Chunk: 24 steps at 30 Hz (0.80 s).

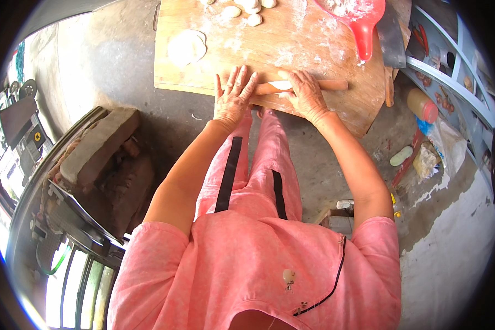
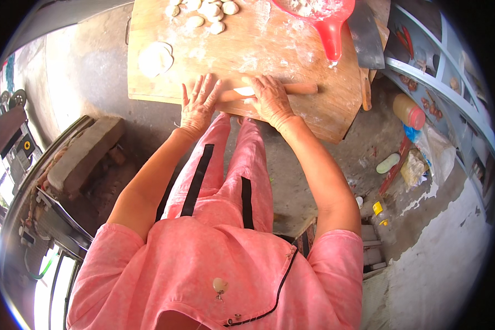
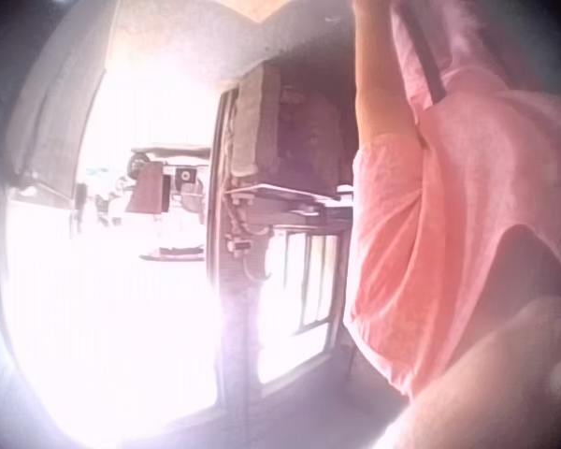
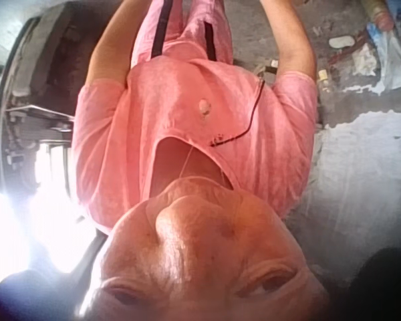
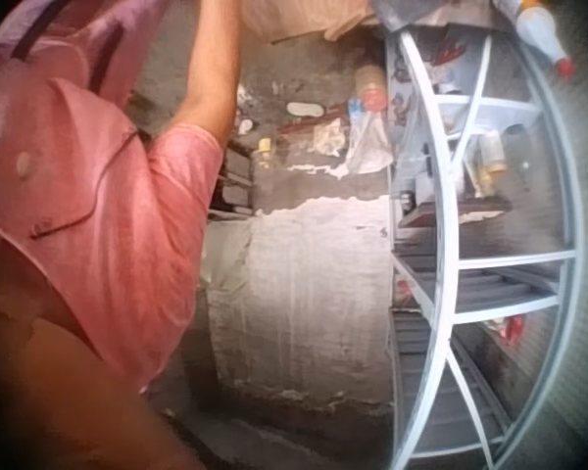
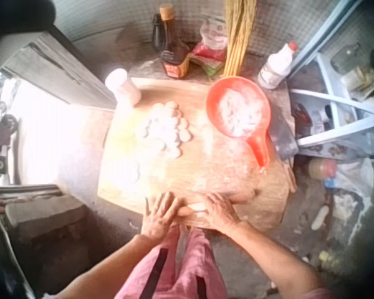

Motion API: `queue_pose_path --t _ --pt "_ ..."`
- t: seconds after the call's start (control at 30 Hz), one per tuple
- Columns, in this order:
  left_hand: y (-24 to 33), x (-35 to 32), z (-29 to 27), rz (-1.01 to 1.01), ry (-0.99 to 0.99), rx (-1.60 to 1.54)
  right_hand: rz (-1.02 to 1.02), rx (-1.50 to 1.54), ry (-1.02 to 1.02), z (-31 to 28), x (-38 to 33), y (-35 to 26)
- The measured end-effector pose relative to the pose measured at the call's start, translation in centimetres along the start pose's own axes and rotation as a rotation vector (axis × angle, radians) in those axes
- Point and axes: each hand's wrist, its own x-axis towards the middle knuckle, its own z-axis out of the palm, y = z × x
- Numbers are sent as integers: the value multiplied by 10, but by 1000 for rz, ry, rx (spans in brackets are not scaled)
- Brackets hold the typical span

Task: The person uses a rolling pin to flatten small pieces of dough into thin, round wrappers on a wooden board, then places each finished wrapper onto a tray.

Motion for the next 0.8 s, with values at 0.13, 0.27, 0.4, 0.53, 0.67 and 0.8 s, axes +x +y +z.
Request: queue_pose_path --t 0.13,0.27,0.4,0.53,0.67,0.8 --pt "0 0 -5 -2 -42 -41 -47 120 29 0 6 9" --pt "-4 0 -3 57 19 -65 67 214 -4 -6 11 4" --pt "2 4 -11 72 182 -147 417 321 73 11 15 0" --pt "5 -1 -24 89 238 -172 552 809 255 23 25 -2" --pt "-5 -24 -19 52 214 -160 328 927 216 31 60 -51" --pt "-12 -31 -19 30 209 -190 163 802 253 23 107 -89"
